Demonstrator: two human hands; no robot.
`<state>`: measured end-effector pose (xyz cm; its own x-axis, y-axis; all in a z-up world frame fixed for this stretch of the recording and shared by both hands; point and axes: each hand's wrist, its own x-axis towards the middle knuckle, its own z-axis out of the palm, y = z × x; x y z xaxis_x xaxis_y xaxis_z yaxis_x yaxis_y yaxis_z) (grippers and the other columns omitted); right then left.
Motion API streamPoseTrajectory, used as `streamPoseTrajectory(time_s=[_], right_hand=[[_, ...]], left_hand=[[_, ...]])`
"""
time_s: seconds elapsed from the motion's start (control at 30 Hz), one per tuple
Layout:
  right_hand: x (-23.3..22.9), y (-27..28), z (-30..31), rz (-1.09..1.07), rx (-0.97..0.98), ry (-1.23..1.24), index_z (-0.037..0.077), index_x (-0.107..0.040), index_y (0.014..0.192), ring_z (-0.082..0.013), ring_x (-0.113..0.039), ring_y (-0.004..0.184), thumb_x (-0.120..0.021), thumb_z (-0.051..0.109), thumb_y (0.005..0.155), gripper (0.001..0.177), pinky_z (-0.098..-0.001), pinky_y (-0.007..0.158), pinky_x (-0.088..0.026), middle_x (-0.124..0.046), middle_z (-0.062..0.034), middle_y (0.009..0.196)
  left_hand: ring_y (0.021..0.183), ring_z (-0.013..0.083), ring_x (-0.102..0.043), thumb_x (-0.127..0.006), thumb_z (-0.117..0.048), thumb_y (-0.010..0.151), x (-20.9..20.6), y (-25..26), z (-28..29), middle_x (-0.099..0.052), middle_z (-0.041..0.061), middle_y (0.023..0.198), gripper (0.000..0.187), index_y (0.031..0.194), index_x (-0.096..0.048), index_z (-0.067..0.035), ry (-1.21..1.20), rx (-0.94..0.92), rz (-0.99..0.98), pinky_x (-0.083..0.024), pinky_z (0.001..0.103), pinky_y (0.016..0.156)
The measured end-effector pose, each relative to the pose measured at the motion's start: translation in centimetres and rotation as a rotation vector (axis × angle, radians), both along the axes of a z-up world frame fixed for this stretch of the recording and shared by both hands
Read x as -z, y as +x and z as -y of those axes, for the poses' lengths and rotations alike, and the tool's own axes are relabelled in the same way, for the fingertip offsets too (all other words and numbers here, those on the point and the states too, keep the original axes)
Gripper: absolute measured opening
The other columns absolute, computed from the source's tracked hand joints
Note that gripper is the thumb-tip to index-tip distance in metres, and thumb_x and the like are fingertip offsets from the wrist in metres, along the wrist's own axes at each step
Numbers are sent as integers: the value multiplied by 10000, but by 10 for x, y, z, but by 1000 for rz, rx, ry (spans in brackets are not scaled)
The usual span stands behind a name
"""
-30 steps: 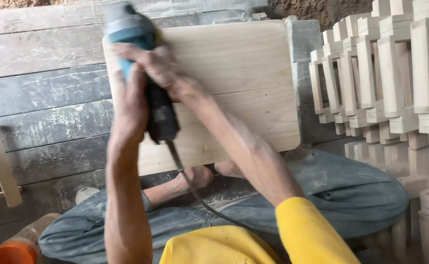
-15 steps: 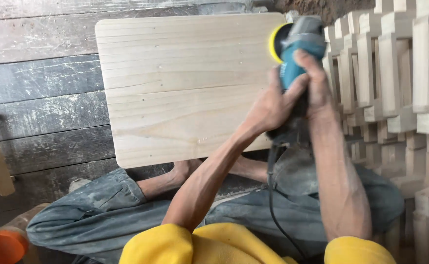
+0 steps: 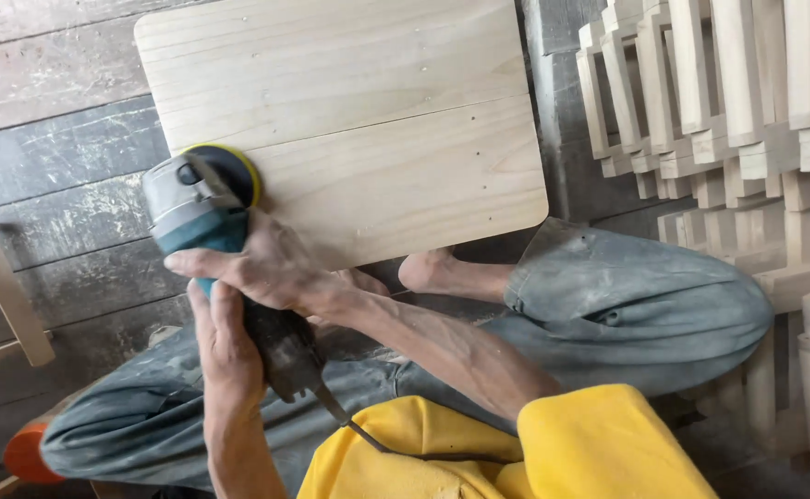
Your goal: Using a power sander to smooth the surfaces and edges of wooden boards and assembled furniture components.
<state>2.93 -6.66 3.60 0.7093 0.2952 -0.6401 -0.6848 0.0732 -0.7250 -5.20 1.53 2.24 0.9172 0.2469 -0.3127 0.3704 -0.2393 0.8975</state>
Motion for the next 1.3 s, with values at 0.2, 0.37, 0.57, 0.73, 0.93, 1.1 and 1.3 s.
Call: streamPoseTrajectory(time_s=[0.2, 0.37, 0.57, 0.73, 0.93, 1.1, 1.3], right_hand=[[43, -11, 120, 97, 133, -203, 148, -833, 1110, -144, -728, 884, -937, 438, 693, 518, -318, 859, -613, -771, -9, 1013], [22, -6, 201, 50, 288, -382, 79, -767, 1197, -122, -731, 977, -914, 432, 763, 579, -266, 1023, -507, -739, -87, 1110], [11, -4, 258, -1, 519, -600, 2, -688, 1296, -79, -732, 1061, -866, 457, 855, 657, -208, 1198, -406, -712, -159, 1199], [29, -12, 266, -7, 517, -508, 59, -704, 1241, -20, -725, 914, -793, 584, 864, 652, -226, 1055, -551, -751, -37, 1059], [39, -30, 146, 11, 489, -387, 76, -746, 1168, -58, -693, 870, -782, 496, 895, 502, -253, 998, -554, -734, -53, 997], [20, -30, 36, 113, 125, -333, 9, -764, 1185, -213, -666, 996, -824, 409, 836, 534, -427, 971, -527, -725, -154, 1094], [22, -49, -20, 114, -30, -90, 120, -727, 1098, -189, -688, 912, -885, 416, 712, 511, -388, 968, -537, -674, -31, 935]], left_hand=[[1186, 543, -660, -582, -457, 1024, 36, 8, 80, -644, 432, 1218, 818, 1572, -341, 101, -86, 219, -248, -438, 698, 1019], [1167, 457, -685, -543, -560, 967, -5, 43, 165, -674, 351, 1194, 849, 1583, -278, -39, -340, 422, -342, -485, 628, 1049], [1207, 459, -687, -477, -703, 872, 19, 58, 247, -719, 299, 1164, 872, 1562, -217, -236, -401, 651, -351, -503, 594, 1097], [1232, 485, -666, -427, -735, 847, 18, 54, 219, -701, 346, 1193, 864, 1498, -267, -190, -408, 693, -320, -492, 586, 1126], [1274, 490, -644, -420, -674, 905, -15, 28, 94, -665, 409, 1243, 938, 1590, -245, -56, -322, 607, -380, -470, 604, 1131], [1171, 545, -678, -524, -520, 988, -3, -13, -7, -707, 396, 1118, 685, 1537, -422, -124, -149, 165, -382, -494, 676, 1035], [1089, 357, -667, -457, -530, 1060, 9, -37, -29, -675, 271, 1087, 579, 1541, -375, -217, -87, -25, -255, -538, 563, 936]])
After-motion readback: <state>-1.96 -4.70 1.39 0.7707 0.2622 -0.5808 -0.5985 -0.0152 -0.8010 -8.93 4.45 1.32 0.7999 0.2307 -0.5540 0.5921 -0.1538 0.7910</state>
